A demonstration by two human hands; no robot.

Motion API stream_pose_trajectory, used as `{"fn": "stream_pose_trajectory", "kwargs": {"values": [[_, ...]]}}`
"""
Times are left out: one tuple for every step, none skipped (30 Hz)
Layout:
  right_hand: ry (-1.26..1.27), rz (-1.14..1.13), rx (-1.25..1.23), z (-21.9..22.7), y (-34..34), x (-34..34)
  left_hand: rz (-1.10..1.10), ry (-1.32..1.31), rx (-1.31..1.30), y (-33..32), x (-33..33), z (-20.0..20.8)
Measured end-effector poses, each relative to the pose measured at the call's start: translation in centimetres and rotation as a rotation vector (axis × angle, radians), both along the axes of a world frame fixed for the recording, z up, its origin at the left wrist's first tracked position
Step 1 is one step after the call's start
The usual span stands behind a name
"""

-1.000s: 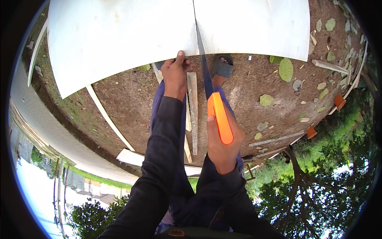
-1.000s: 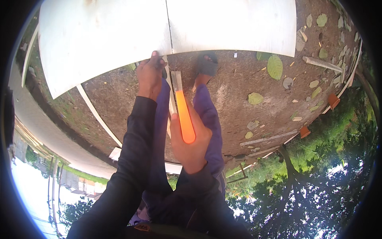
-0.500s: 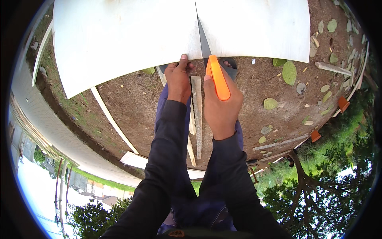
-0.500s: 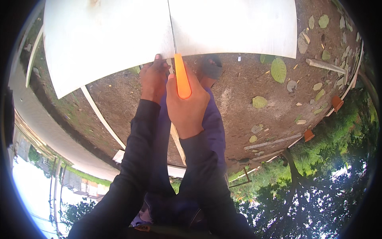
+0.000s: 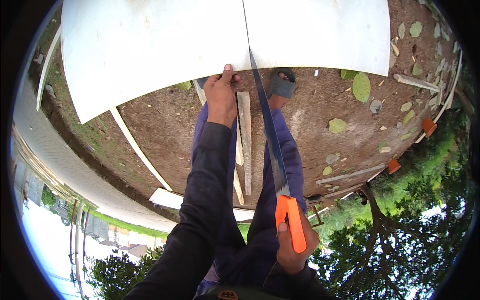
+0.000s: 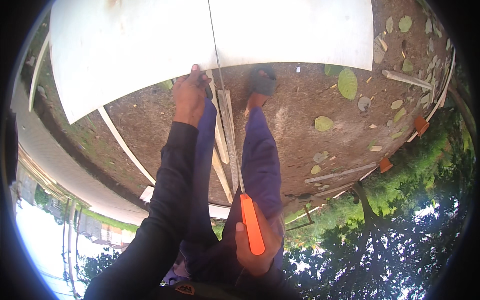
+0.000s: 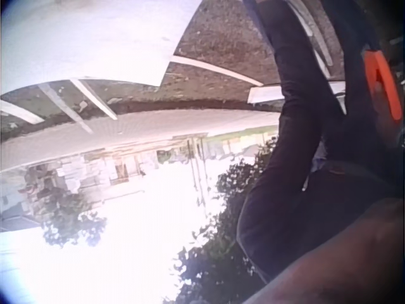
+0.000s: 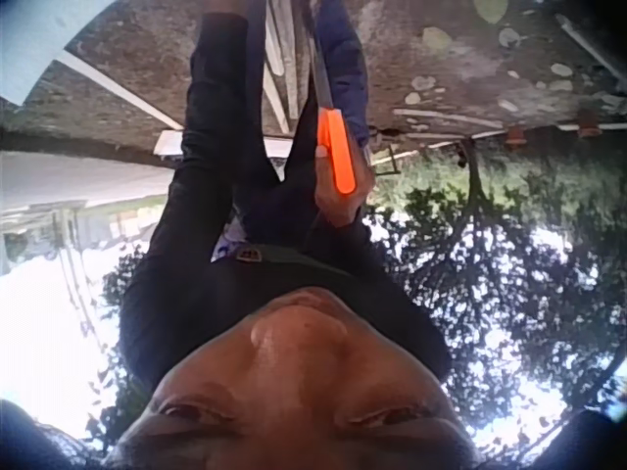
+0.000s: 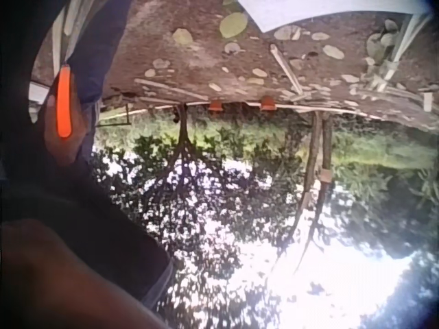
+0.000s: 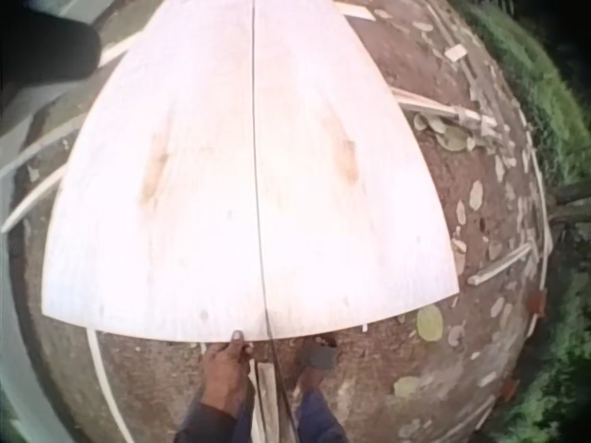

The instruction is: The person uses a hand saw to cut a large white board in half, then moves the cut piece aside. They retrieve a tape measure and mark measurements on the remaining board. The work takes place outdoors on a dirt surface with scattered wood pieces.

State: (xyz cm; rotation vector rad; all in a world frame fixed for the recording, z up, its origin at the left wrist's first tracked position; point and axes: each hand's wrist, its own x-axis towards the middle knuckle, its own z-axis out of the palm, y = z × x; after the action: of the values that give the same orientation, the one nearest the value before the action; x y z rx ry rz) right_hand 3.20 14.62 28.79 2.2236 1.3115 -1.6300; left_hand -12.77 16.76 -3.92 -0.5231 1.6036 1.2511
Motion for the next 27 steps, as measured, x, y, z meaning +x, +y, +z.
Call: {"fn": "stream_pose_trajectory", "kwargs": {"values": [[0.003,0.054,0.022,-0.7,-0.1,0.2,-0.017,-0.010,-0.006,0.2,-0.1,0.2],[0.027,0.008,0.044,-2.3,-0.2,-0.1,-0.033,-0.020,-0.013,0.2,-0.3,0.4],[0.053,-0.039,0.068,-4.1,-0.3,-0.3,-0.049,-0.029,-0.021,0.2,-0.4,0.5],[0.092,-0.082,0.175,-7.7,0.6,-1.5,-0.041,-0.038,0.001,-0.2,-0.4,0.5],[0.133,-0.118,0.279,-11.4,1.4,-2.8,-0.032,-0.048,0.022,-0.6,-0.4,0.4],[0.189,-0.229,0.239,-15.4,2.7,-4.5,-0.025,-0.060,0.052,-0.3,-0.6,0.1],[0.198,-0.210,0.303,-20.2,3.5,-5.3,-0.040,-0.053,0.075,0.5,-0.5,0.2],[0.149,-0.143,0.301,-23.5,4.2,-5.5,-0.060,-0.054,0.090,0.8,-0.2,0.7],[0.125,-0.175,0.309,-23.1,3.7,-5.7,-0.072,-0.054,0.098,0.5,-0.3,1.2],[0.120,-0.201,0.342,-22.9,3.7,-5.8,-0.063,-0.009,0.054,0.5,-0.4,1.3],[0.146,-0.177,0.359,-21.6,2.6,-5.0,-0.027,-0.020,0.053,0.5,-1.1,0.6],[0.147,-0.155,0.350,-18.9,0.4,-3.4,0.007,-0.055,0.024,-0.7,-1.2,0.6],[0.152,-0.097,0.340,-16.6,-1.3,-1.5,0.022,-0.077,-0.012,-1.5,-1.1,1.0],[0.152,-0.043,0.321,-15.2,-2.0,0.2,0.034,-0.088,-0.017,-1.2,-1.4,1.1],[0.143,0.006,0.307,-13.7,-2.8,2.0,0.043,-0.097,-0.013,-0.6,-1.7,1.1],[0.120,0.043,0.281,-12.5,-3.6,3.8,0.021,-0.111,0.000,-0.4,-1.7,1.2],[0.102,0.080,0.255,-11.3,-4.4,5.6,0.011,-0.110,0.010,-0.4,-1.7,1.4],[0.093,0.116,0.263,-10.9,-4.7,7.2,0.005,-0.106,0.022,-0.2,-1.6,1.6],[0.111,0.133,0.237,-10.2,-4.4,8.5,0.004,-0.123,0.028,-0.5,-1.9,1.3],[0.127,0.149,0.207,-9.3,-4.0,9.2,0.001,-0.142,0.029,-1.1,-2.3,0.8],[0.118,0.129,0.219,-8.6,-3.8,9.6,0.015,-0.131,0.030,-1.3,-2.5,0.4],[0.109,0.111,0.228,-8.0,-3.6,9.9,0.030,-0.122,0.030,-1.6,-2.5,-0.1],[0.103,0.093,0.235,-7.5,-3.3,10.2,0.040,-0.107,-0.017,-1.7,-2.7,-0.6],[0.098,0.123,0.272,-7.0,-3.2,10.3,0.050,-0.109,-0.043,-1.8,-3.0,-1.2],[0.094,0.152,0.307,-6.7,-3.2,10.3,0.061,-0.109,-0.071,-2.1,-3.4,-1.9],[0.090,0.183,0.339,-6.7,-2.9,10.1,0.076,-0.109,-0.102,-2.6,-3.9,-2.7],[0.116,0.154,0.373,-6.9,-2.2,8.8,0.036,-0.127,-0.110,-3.8,-4.5,-3.9]]}}
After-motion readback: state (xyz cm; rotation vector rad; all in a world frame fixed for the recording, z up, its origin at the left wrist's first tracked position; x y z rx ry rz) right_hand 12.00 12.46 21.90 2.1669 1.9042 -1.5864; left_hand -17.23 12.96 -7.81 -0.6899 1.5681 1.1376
